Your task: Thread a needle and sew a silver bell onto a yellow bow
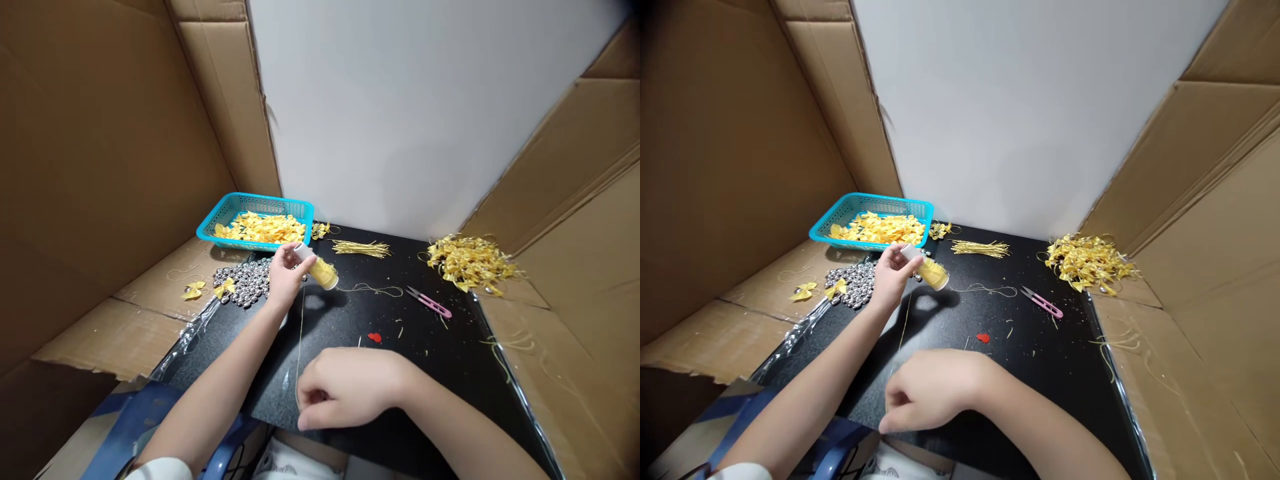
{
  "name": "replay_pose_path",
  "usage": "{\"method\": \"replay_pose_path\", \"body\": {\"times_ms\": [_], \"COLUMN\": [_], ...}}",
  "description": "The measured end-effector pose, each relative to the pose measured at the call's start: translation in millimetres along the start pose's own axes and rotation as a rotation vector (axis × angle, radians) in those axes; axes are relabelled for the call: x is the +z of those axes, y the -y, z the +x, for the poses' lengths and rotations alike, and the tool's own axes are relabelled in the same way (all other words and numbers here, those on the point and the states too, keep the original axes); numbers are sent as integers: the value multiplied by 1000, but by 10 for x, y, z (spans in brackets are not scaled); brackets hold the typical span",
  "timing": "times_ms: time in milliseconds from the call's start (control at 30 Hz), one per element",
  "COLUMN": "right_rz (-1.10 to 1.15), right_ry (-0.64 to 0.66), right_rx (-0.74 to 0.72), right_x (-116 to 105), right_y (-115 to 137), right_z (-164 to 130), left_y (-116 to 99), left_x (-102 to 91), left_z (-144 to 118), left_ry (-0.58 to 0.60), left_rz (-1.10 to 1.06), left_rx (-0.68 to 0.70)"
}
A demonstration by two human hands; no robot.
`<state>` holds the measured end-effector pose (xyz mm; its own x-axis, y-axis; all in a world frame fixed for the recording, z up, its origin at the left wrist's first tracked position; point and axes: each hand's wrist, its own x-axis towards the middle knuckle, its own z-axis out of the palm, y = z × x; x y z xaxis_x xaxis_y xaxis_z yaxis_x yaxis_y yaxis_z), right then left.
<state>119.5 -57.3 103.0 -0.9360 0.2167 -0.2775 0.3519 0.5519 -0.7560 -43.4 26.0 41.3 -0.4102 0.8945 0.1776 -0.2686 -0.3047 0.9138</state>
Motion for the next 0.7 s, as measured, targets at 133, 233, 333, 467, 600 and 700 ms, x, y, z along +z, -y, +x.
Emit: {"method": "replay_pose_path", "body": {"times_ms": [133, 233, 333, 467, 600, 700], "right_rz": [207, 234, 153, 343, 503, 595], "right_ry": [-259, -923, -959, -601, -463, -497], "right_rx": [-33, 92, 117, 46, 131, 105], "right_x": [-313, -523, -511, -386, -490, -635], "right_y": [-313, -702, -989, -1109, -1101, -1092], "right_z": [-132, -128, -12, 121, -12, -218], "left_y": [-26, -29, -30, -42, -32, -4], "left_x": [12, 22, 35, 36, 1, -32], "left_z": [-2, -20, -43, -56, -32, -12], "left_ry": [114, 196, 254, 301, 290, 278], "left_rz": [-95, -114, -147, -164, -147, -89], "left_rx": [-85, -137, -190, -216, -200, -167]}}
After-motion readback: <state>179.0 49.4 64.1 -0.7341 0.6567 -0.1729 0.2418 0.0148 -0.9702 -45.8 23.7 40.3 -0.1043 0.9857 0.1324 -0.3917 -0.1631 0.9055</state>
